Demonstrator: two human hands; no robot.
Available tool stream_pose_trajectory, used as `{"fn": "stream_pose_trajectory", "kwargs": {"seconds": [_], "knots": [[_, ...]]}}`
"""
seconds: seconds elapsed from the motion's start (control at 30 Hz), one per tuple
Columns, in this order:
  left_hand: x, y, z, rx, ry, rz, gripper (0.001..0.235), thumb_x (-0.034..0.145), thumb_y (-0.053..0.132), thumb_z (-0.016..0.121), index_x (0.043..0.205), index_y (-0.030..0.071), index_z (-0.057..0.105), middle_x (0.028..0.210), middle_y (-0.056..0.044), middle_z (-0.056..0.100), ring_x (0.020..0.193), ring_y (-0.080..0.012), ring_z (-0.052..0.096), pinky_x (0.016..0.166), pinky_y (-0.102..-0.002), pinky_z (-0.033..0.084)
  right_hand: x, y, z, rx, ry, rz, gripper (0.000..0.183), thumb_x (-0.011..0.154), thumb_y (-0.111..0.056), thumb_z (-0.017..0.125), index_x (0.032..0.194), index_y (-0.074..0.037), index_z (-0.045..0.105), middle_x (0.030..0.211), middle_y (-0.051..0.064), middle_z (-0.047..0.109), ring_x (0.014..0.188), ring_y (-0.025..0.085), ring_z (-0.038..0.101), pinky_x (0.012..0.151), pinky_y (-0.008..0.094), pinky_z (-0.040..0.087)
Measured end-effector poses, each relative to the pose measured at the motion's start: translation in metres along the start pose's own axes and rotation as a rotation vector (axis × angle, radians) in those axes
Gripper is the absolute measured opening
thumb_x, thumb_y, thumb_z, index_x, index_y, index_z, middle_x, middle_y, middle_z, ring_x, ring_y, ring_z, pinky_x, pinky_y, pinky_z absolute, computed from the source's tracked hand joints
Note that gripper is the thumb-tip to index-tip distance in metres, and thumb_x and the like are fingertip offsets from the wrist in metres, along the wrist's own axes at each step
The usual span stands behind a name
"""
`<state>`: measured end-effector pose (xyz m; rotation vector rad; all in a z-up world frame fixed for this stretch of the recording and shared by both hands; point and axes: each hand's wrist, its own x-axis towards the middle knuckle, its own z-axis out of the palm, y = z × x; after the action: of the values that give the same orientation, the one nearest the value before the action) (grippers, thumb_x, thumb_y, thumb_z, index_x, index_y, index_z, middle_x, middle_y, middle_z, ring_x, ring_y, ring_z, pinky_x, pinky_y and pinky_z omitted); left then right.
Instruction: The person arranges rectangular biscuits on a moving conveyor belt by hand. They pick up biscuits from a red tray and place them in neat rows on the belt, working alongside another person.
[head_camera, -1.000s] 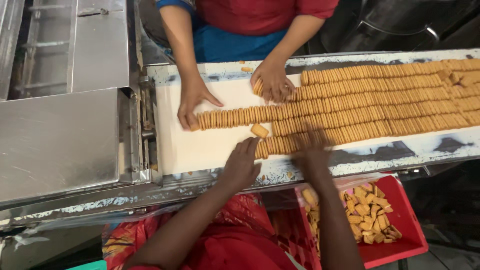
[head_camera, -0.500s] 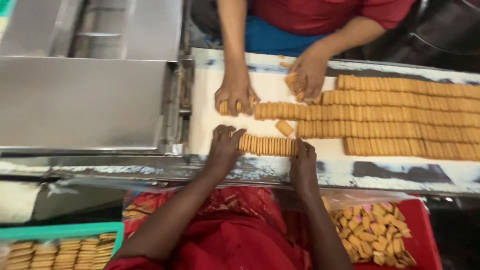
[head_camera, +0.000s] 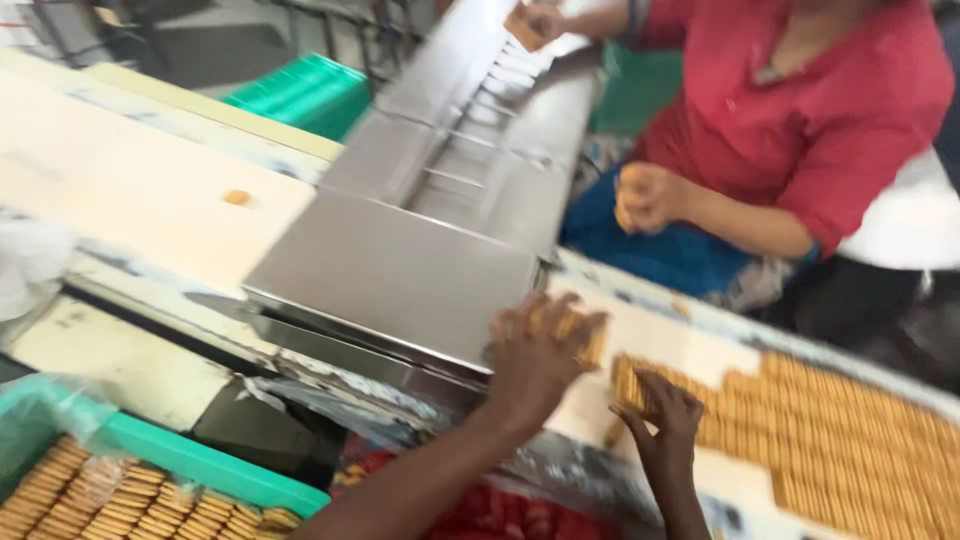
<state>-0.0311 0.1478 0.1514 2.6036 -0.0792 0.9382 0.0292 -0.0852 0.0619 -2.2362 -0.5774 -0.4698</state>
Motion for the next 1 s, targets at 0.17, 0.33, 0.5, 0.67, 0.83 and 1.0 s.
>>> {"fn": "stream_pose_trajectory", "kwargs": {"seconds": [0.17,0.33,0.5,0.67,0.83,1.0], "knots": [[0.045,-0.135,-0.081,0.123,-0.068,-0.360,0.066,0.075,0.040,0.083,0.135,0.026,0.060,0.137,-0.008,0.052,0.130,-0.0335,0.043,0.098,-0.065,0.035,0.158,-0.128,0.089,0.003,0.005,-0.437,0.063,0.073,-0.025,0.085,0.132,-0.014,0.066,0.135,0.008,0.066,0.123,0.035,0.055,0.108,0.047,0.041],[0.059,-0.220,-0.088,0.188,-0.047,-0.428,0.067,0.075,0.043,0.082,0.136,0.028,0.059,0.131,-0.004,0.058,0.130,-0.0288,0.044,0.099,-0.064,0.034,0.286,-0.198,0.214,-0.355,-0.410,-0.200,0.060,0.073,-0.044,0.083,0.129,-0.029,0.068,0.131,-0.003,0.065,0.128,0.028,0.048,0.103,0.055,0.038],[0.083,-0.267,-0.067,0.170,-0.091,-0.347,0.067,0.075,0.044,0.083,0.135,0.030,0.059,0.132,-0.006,0.058,0.131,-0.0304,0.044,0.099,-0.063,0.033,0.312,-0.174,0.271,-0.169,-0.384,-0.336,0.071,0.088,-0.041,0.072,0.151,-0.020,0.047,0.146,0.012,0.050,0.132,0.037,0.043,0.106,0.064,0.034],[0.147,-0.276,-0.008,0.206,-0.460,-0.254,0.063,0.078,0.041,0.083,0.135,0.033,0.059,0.144,-0.004,0.054,0.142,-0.0318,0.038,0.108,-0.063,0.031,0.273,-0.153,0.228,-0.050,-0.102,-0.236,0.051,0.109,-0.037,0.047,0.155,-0.015,0.044,0.155,0.013,0.049,0.145,0.035,0.043,0.118,0.067,0.023],[0.166,-0.224,-0.014,0.287,0.080,0.060,0.064,0.090,0.017,0.072,0.150,0.019,0.054,0.158,-0.013,0.044,0.148,-0.0362,0.032,0.105,-0.085,0.001,0.150,-0.154,0.145,-0.166,-0.357,-0.382,0.066,0.104,-0.040,0.054,0.156,-0.004,0.038,0.162,0.029,0.029,0.150,0.046,0.021,0.115,0.064,0.011],[0.066,-0.083,-0.053,-0.507,-0.005,0.110,0.041,0.104,0.014,0.067,0.143,0.004,0.058,0.158,-0.023,0.042,0.148,-0.0421,0.039,0.124,-0.054,0.033,-0.020,-0.147,0.080,0.040,-0.291,-0.206,0.067,0.098,-0.027,0.059,0.154,0.001,0.036,0.164,0.026,0.032,0.156,0.040,0.023,0.123,0.064,0.003]]}}
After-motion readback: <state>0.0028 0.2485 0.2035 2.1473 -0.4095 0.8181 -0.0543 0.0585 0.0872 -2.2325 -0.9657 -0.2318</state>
